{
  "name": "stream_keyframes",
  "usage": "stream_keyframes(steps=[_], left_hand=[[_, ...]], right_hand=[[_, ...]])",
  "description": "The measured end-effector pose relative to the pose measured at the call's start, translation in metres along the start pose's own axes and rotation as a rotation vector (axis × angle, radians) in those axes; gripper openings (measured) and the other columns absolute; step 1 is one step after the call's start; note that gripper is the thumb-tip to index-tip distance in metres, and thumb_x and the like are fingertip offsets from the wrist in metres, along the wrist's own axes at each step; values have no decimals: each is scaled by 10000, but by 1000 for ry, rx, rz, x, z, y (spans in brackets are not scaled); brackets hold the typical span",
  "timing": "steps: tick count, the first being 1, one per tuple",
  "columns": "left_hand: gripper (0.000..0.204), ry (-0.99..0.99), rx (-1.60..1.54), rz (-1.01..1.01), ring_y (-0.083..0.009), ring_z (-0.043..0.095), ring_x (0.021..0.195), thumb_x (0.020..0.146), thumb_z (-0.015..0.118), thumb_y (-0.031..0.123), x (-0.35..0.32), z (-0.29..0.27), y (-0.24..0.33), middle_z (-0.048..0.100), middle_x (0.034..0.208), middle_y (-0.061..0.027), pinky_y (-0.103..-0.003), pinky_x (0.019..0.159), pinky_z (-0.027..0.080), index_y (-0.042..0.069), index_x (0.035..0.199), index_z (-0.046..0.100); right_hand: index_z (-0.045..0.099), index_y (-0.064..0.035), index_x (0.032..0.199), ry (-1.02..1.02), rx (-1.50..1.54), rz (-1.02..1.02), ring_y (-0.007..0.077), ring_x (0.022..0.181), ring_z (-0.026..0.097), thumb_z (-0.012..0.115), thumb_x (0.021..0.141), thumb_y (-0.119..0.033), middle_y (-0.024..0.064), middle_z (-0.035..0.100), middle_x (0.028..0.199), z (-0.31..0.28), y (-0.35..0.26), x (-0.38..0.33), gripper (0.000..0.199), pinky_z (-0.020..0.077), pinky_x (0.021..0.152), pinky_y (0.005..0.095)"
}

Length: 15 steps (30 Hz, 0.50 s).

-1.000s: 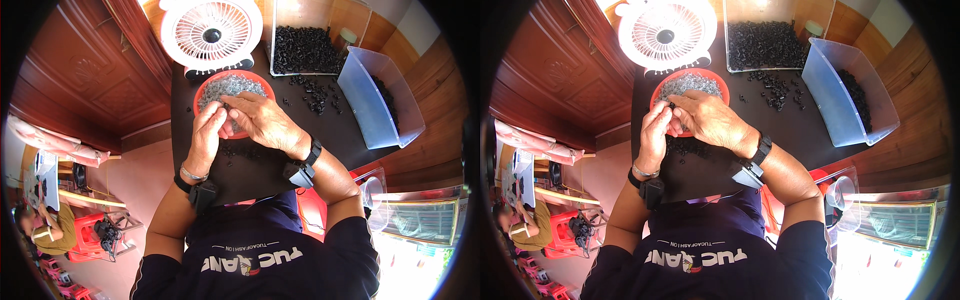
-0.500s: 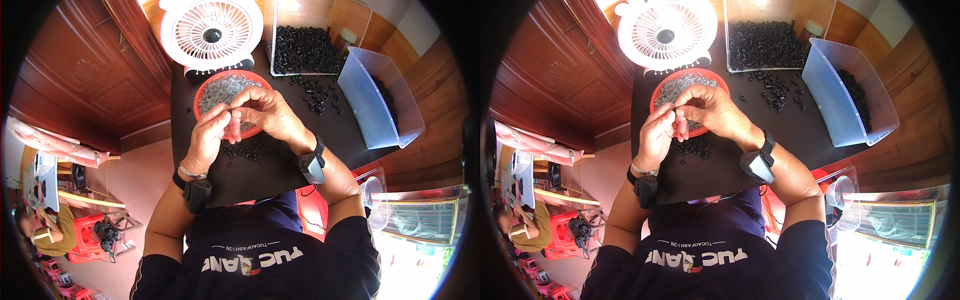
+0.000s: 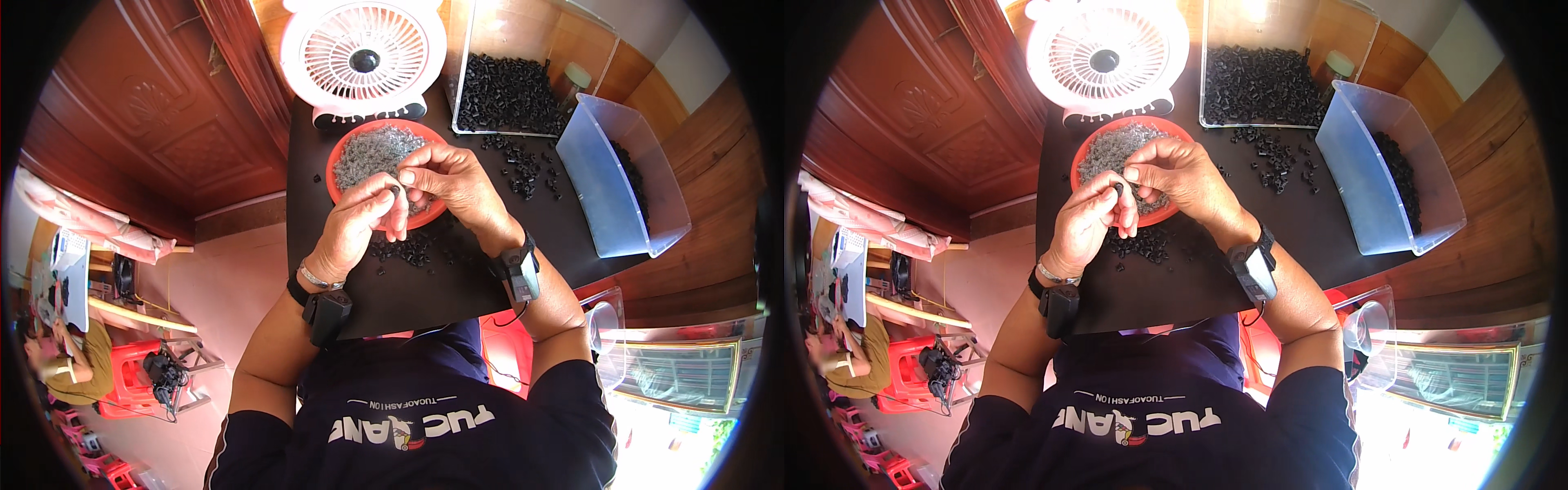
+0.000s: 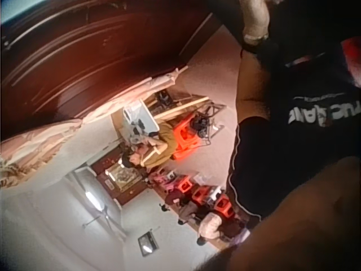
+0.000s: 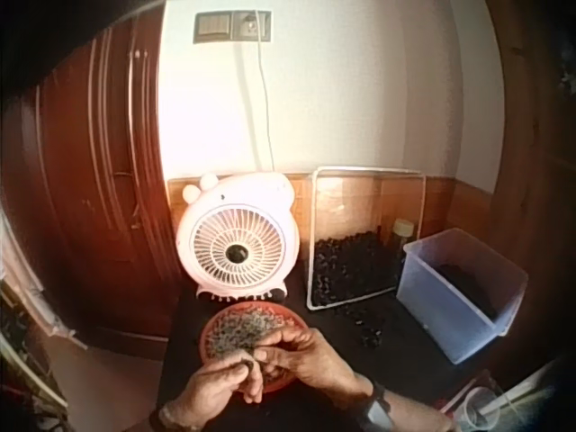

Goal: The person picks up small black components and silver pins by hand, fits the pins into the components, and places the assembled pieces onto the table. This process is repeated several times, with the person occasionally reaching into a plastic bin for more black components.

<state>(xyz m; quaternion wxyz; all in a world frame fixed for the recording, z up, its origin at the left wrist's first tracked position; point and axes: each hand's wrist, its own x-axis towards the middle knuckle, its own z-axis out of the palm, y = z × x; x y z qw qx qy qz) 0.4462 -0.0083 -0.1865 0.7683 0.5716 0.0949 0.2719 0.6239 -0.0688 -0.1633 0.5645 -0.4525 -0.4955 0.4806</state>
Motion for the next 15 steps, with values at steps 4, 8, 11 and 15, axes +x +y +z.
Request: stream_keyframes(steps=[4,8,11,15], left_hand=[[274,3,28,31,-157,553,672,989,410,271,0,1,1,541,746,-64,-251,618,435,30,907,511],[274,27,58,34,-153,558,685,994,412,268,-1,0,-1,543,759,-56,-251,628,441,24,932,521],[276,28,77,33,-148,557,683,998,414,273,-1,-2,-2,534,756,-47,-248,626,439,25,942,522],[275,58,122,7,-137,550,665,1000,418,284,-2,-3,0,505,734,-27,-241,608,426,34,949,521]], right_hand=[[694,-19,956,-21,-51,7,54,689,563,663,896,-150,-8,649,769,4,-3,-2,148,481,652,212],[686,-1,994,-40,-120,-52,66,718,586,653,881,-68,8,655,782,3,-9,-5,135,492,675,221],[679,6,977,-47,-119,60,72,722,594,642,859,-14,20,657,791,0,-15,-6,126,497,681,225],[668,9,946,-21,-111,77,72,715,590,642,845,-1,23,655,792,-3,-17,-7,104,494,676,220]])
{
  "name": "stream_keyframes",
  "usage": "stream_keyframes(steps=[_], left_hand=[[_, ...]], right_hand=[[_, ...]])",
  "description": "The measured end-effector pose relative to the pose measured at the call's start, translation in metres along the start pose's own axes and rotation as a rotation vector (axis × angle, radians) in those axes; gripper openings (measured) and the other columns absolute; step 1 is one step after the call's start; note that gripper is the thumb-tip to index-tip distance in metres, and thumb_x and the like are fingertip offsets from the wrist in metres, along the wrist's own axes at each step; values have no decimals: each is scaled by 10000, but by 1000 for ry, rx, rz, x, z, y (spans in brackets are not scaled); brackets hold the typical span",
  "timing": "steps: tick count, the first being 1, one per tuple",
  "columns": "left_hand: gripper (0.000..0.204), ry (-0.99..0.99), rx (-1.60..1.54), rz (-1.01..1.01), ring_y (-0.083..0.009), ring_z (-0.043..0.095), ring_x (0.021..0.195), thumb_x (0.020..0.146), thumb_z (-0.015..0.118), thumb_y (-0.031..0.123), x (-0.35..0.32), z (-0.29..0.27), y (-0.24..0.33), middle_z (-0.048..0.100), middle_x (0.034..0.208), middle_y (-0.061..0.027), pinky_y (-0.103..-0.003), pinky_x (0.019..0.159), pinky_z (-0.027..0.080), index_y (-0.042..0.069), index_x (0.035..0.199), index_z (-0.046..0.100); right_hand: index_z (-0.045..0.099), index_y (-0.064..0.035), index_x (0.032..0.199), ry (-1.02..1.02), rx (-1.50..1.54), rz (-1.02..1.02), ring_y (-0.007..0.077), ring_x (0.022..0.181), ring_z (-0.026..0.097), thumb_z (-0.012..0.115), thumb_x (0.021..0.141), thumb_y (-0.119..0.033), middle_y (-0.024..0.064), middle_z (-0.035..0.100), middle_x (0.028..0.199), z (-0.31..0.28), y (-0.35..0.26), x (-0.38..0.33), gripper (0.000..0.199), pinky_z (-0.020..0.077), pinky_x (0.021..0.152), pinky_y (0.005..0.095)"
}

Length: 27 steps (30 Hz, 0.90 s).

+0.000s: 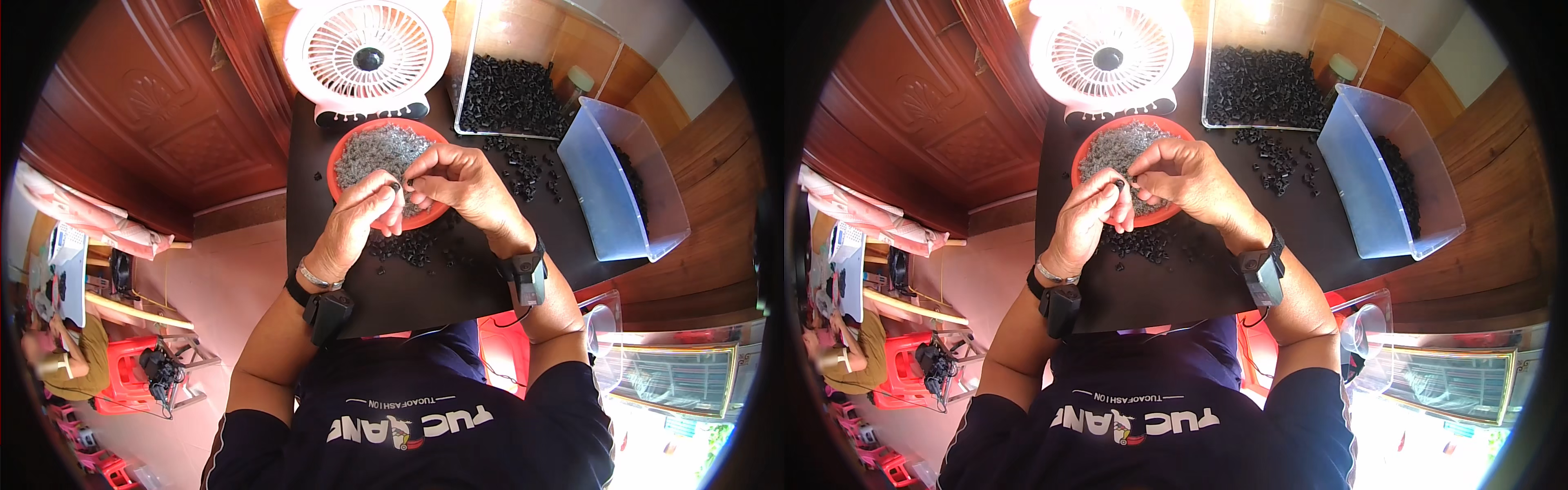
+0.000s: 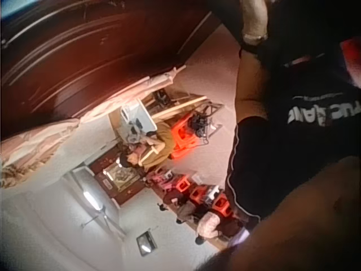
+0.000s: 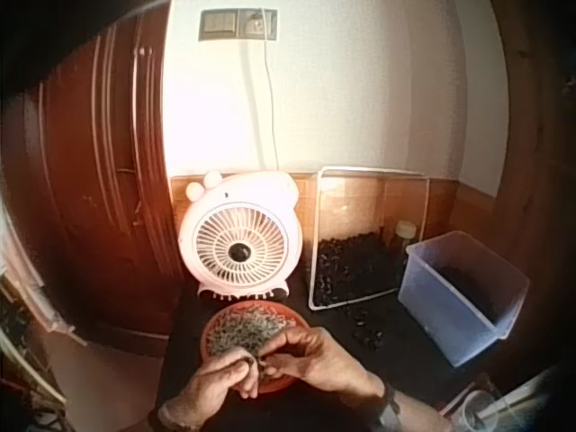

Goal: The person picks up small black components and silver pins by hand, fits the pins into the components, and places the assembled pieces onto the table. This process is repeated several times, with the person occasionally reaching into a plastic bin for more black components.

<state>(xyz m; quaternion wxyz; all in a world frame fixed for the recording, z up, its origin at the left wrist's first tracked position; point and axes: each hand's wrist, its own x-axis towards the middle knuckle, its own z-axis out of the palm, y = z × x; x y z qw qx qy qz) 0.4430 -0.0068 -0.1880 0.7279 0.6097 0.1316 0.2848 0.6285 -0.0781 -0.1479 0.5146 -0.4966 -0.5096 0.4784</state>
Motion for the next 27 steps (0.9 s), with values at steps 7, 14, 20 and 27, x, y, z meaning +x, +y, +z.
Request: stream_keyframes(steps=[7,14,20,27], left_hand=[[242,15,236,15,-70,481,595,995,455,231,0,-8,-4,479,668,13,-223,550,390,48,841,496],[250,-29,365,52,-67,449,577,990,472,213,-2,-2,2,458,650,8,-240,544,384,34,816,490],[253,-86,519,10,-71,433,608,987,477,236,-2,1,2,453,674,15,-234,570,372,28,848,515],[188,91,764,272,-372,547,647,952,487,151,-2,16,-8,517,695,-192,-403,589,427,-1,841,489]], right_hand=[[658,-15,926,-84,-5,-5,70,725,616,659,845,13,18,651,806,1,-1,-1,86,514,687,210],[655,-7,930,-197,-59,44,59,742,597,672,830,21,5,639,806,-9,3,2,106,490,693,200],[620,-15,885,-211,-163,12,61,733,585,653,802,24,-3,625,792,-5,-1,0,98,488,675,215],[581,-26,850,56,-663,-337,297,707,651,573,761,14,135,637,724,16,-9,-14,98,511,627,373]])
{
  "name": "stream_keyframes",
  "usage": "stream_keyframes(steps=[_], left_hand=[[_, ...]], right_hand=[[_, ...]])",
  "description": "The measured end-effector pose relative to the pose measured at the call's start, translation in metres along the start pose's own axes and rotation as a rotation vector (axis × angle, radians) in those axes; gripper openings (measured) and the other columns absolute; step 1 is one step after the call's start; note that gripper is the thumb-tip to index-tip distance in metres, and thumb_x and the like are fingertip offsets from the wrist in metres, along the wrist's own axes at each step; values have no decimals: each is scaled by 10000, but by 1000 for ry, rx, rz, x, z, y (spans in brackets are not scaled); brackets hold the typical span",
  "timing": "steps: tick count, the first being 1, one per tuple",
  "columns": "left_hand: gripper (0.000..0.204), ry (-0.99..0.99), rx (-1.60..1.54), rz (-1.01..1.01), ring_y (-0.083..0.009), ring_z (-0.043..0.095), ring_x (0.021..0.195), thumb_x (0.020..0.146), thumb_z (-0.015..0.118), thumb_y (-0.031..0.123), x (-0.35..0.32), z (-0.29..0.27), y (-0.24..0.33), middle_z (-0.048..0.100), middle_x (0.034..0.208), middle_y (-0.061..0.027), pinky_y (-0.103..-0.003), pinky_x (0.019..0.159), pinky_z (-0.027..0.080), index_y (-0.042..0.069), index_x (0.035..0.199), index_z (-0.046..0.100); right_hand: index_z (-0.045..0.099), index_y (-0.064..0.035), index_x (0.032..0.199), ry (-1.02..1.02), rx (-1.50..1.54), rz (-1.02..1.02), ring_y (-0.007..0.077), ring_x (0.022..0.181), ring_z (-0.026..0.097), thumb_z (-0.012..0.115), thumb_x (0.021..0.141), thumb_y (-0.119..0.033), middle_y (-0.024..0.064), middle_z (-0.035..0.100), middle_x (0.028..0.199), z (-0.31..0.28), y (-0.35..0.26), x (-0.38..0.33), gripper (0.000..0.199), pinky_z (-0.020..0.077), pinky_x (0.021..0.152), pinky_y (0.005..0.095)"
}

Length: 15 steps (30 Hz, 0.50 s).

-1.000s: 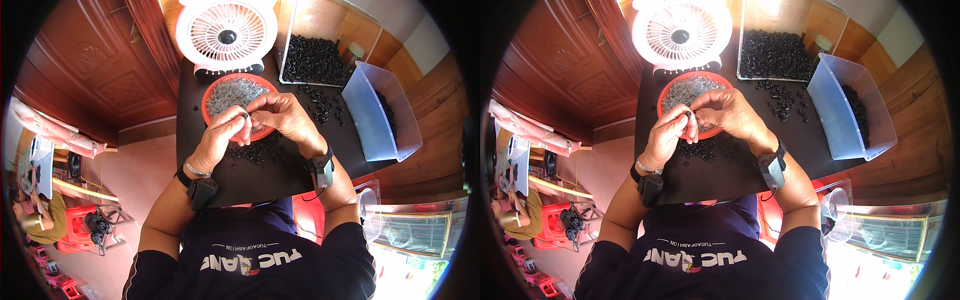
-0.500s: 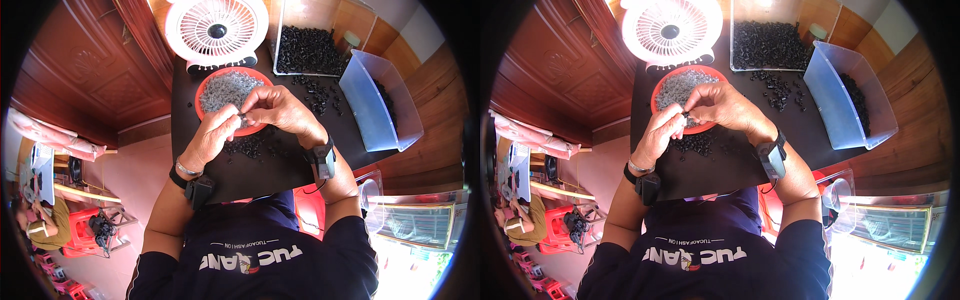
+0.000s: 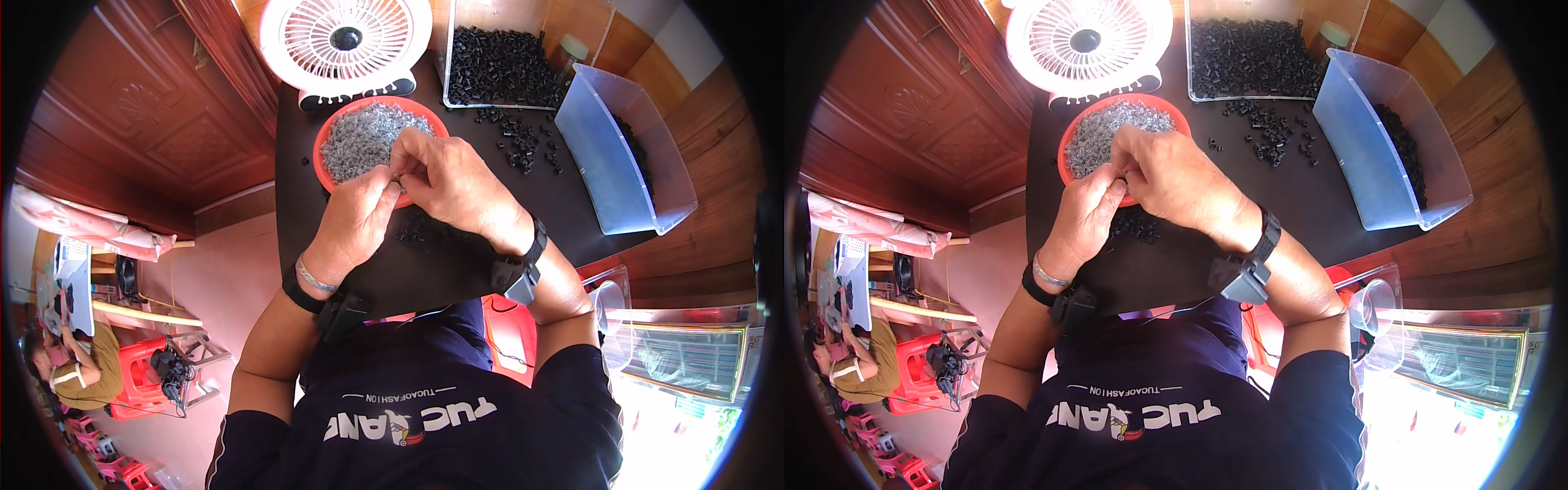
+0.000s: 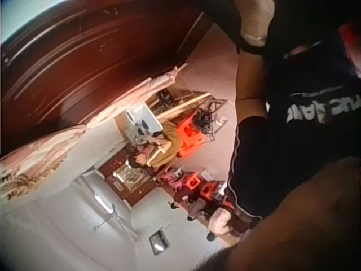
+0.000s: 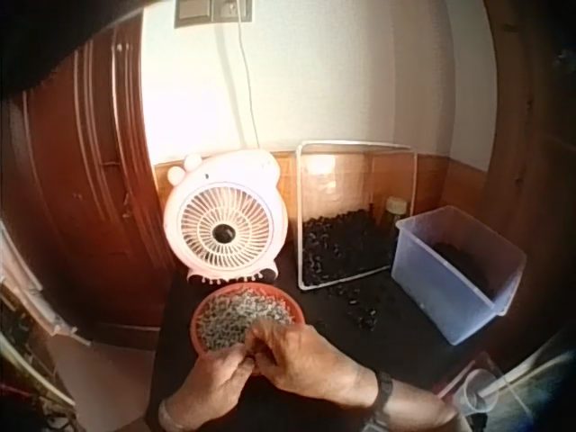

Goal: The person picks up small black components and silver pins by hand, fits the pins into the components, and places the assembled pieces onto the table. This process is repeated several times, with the person occasionally reaching into a plastic bin for more black components.

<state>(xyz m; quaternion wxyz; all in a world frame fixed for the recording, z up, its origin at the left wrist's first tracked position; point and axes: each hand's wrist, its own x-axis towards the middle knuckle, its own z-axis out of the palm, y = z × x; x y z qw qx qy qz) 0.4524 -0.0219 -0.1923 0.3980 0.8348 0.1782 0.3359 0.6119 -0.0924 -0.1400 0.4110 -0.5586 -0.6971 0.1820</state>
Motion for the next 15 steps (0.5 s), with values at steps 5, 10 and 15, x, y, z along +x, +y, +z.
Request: stream_keyframes(steps=[5,10,15], left_hand=[[191,135,147,-34,-416,556,691,958,484,153,1,9,7,547,727,-213,-406,597,441,-3,847,481],[194,231,-255,-211,-108,516,620,988,456,145,3,18,-11,554,707,-3,-280,575,439,11,961,593],[200,316,-464,-140,-57,491,631,975,426,104,2,29,-23,548,735,26,-220,564,411,9,965,602]], right_hand=[[579,-24,862,88,-71,-91,313,712,640,562,758,33,131,620,733,7,-5,-3,120,517,638,390],[581,-22,887,130,-141,-144,321,741,629,587,724,43,131,600,781,15,-9,-2,176,521,648,394],[579,-34,907,162,-168,-225,314,786,645,656,685,53,109,606,814,24,-10,1,250,537,672,373]])
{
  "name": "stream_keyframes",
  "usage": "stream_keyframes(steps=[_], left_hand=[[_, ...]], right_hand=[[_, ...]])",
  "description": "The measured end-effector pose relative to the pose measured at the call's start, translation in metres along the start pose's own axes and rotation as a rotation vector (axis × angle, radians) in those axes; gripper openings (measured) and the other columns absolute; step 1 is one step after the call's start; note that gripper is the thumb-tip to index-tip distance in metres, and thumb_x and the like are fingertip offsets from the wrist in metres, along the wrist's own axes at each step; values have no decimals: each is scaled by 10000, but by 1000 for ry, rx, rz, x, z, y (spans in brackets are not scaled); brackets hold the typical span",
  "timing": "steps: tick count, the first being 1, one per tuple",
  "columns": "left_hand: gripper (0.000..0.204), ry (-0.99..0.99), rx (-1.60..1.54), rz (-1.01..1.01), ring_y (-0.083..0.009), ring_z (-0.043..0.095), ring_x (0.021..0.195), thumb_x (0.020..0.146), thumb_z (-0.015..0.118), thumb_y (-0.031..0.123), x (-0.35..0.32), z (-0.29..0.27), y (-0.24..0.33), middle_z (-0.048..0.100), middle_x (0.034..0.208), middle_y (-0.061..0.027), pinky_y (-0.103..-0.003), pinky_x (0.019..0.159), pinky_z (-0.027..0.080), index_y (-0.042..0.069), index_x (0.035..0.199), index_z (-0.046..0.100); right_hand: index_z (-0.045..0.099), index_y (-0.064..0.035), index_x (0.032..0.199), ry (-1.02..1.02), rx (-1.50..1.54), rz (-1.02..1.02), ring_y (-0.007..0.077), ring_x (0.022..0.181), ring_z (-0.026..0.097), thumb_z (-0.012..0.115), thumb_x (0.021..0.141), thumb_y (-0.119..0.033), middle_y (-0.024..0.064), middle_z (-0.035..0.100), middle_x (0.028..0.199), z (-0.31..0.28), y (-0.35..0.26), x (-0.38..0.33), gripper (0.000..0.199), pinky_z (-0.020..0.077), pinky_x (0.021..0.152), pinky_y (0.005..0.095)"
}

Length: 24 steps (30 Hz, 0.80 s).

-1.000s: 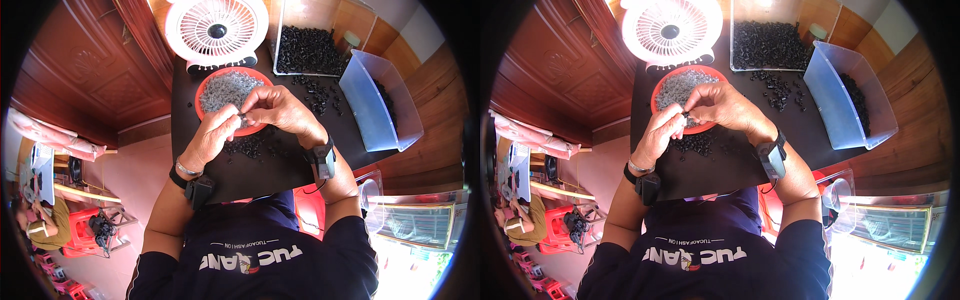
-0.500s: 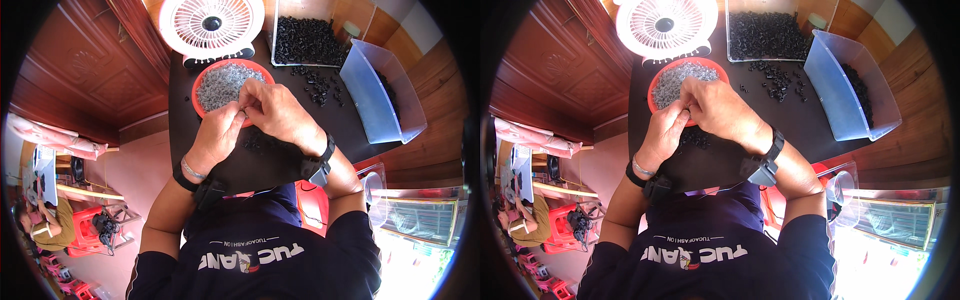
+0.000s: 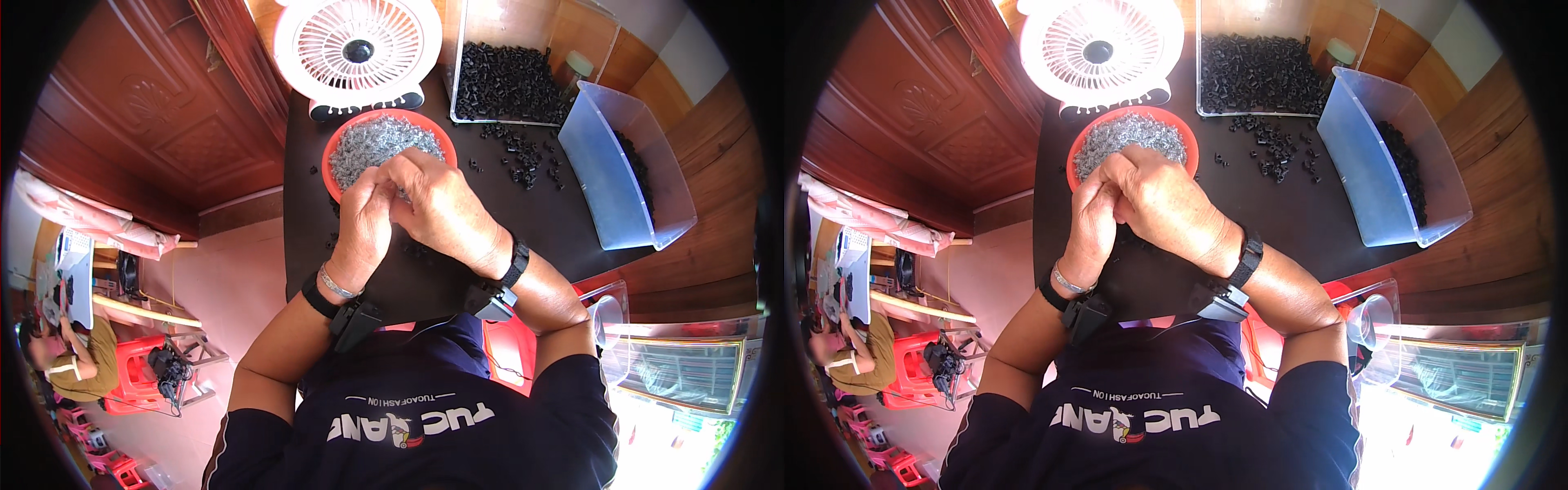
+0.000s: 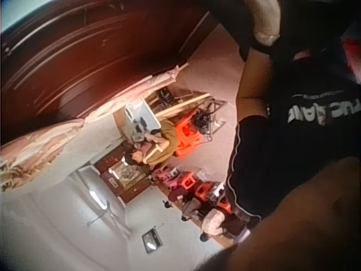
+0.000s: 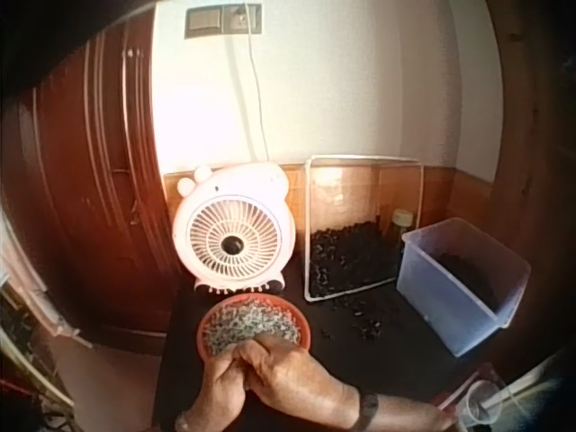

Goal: The person picks up small black components and silver pins by hand, fits the pins into the components, and places the assembled pieces onto the table. This process is repeated several times, with the person occasionally reaching into a plastic bin for more black components.

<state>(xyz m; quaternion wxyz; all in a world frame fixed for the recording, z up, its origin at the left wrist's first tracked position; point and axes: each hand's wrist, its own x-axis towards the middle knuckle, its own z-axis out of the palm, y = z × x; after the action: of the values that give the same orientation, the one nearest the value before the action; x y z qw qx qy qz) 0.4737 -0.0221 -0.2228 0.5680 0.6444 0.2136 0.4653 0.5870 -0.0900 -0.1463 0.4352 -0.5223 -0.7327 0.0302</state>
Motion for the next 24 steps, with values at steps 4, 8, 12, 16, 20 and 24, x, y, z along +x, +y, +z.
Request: stream_keyframes(steps=[4,8,12,16,20,24], left_hand=[[225,3,-179,-74,-36,454,599,970,408,117,-2,4,14,529,704,6,-190,542,379,3,959,601],[232,-43,-141,-62,-45,460,591,972,426,152,-1,-2,19,532,701,3,-200,532,384,-3,958,598],[234,-23,-103,-175,-53,468,583,949,442,162,-2,1,28,540,693,-1,-208,523,385,-10,914,598],[233,-31,-112,-207,-63,487,571,918,431,145,-1,-2,26,547,668,-12,-214,511,392,-11,851,591],[246,-40,-188,-223,-71,495,542,915,425,155,-2,-7,24,551,650,-22,-221,486,392,-9,828,586],[259,-20,-188,-223,-75,494,512,913,427,174,-2,-6,24,549,637,-24,-222,458,385,-9,823,587]], right_hand=[[577,-33,902,9,-24,-38,308,756,638,668,673,49,108,603,805,2,7,-2,260,536,661,370],[561,-35,899,28,-63,-88,308,757,606,652,642,30,106,575,785,4,8,-2,280,512,652,395],[542,-40,876,33,-124,-38,308,748,600,651,650,26,105,573,775,5,12,-2,259,507,654,388],[534,-41,866,56,-133,-107,306,741,595,650,657,18,105,573,769,10,12,0,246,505,648,389],[528,-41,859,63,-159,-131,300,736,591,652,660,9,104,574,769,16,13,0,240,502,638,392],[527,-40,855,50,-183,-145,297,737,589,655,661,3,104,572,770,18,12,-1,236,504,641,386]])
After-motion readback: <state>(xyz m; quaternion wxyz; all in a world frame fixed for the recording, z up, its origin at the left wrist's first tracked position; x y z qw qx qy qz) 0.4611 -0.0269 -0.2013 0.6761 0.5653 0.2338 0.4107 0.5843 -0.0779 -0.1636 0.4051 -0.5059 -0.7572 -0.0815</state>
